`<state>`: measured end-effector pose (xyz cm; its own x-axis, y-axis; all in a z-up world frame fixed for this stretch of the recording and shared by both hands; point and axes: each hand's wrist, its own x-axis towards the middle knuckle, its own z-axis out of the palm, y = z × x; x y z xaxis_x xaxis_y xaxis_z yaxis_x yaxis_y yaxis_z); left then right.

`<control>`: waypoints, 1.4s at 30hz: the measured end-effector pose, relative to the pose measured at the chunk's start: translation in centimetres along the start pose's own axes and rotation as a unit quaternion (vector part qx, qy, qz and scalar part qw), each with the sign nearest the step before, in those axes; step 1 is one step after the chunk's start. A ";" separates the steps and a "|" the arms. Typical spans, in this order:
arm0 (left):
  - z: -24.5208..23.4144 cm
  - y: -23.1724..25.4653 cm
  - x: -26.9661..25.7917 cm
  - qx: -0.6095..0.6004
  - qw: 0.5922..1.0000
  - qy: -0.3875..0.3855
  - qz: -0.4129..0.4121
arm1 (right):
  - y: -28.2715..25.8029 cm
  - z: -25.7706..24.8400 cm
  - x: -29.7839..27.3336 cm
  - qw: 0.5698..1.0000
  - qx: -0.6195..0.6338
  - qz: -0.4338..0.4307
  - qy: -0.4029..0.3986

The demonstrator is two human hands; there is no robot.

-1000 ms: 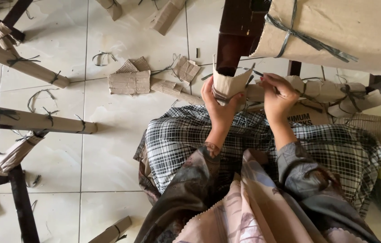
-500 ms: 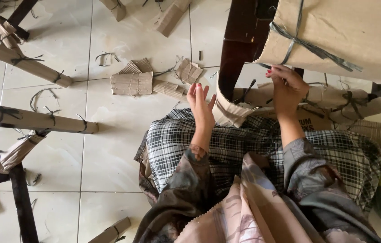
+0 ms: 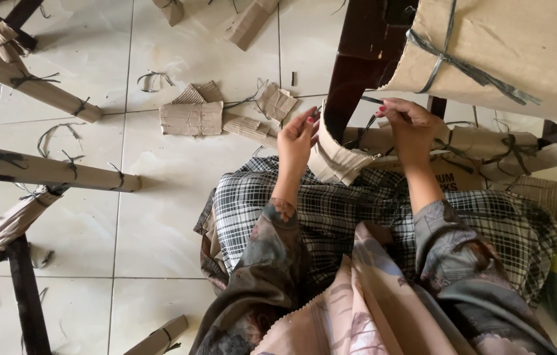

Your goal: Wrapping chair legs with protective cardboard and securing them with string

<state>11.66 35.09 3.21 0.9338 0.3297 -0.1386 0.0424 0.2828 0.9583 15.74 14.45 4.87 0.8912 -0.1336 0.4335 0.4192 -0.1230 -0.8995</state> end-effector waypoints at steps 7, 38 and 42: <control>1.5 -1.1 -1.4 -0.074 0.995 0.064 0.037 | -3.8 -2.0 -2.7 0.996 -0.069 -0.008 -0.061; 0.0 -0.3 -6.3 -0.039 0.987 -0.001 0.153 | -3.5 2.9 -4.4 0.994 -0.038 -0.094 0.037; 0.2 3.8 -7.6 0.169 0.968 -0.010 0.186 | -3.0 3.0 -4.0 0.993 -0.040 -0.106 0.046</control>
<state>4.82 33.48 7.96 0.9132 0.3339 0.2336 -0.1877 -0.1641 0.9684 11.39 18.32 5.68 0.7638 -0.1857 0.6182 0.5766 -0.2340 -0.7828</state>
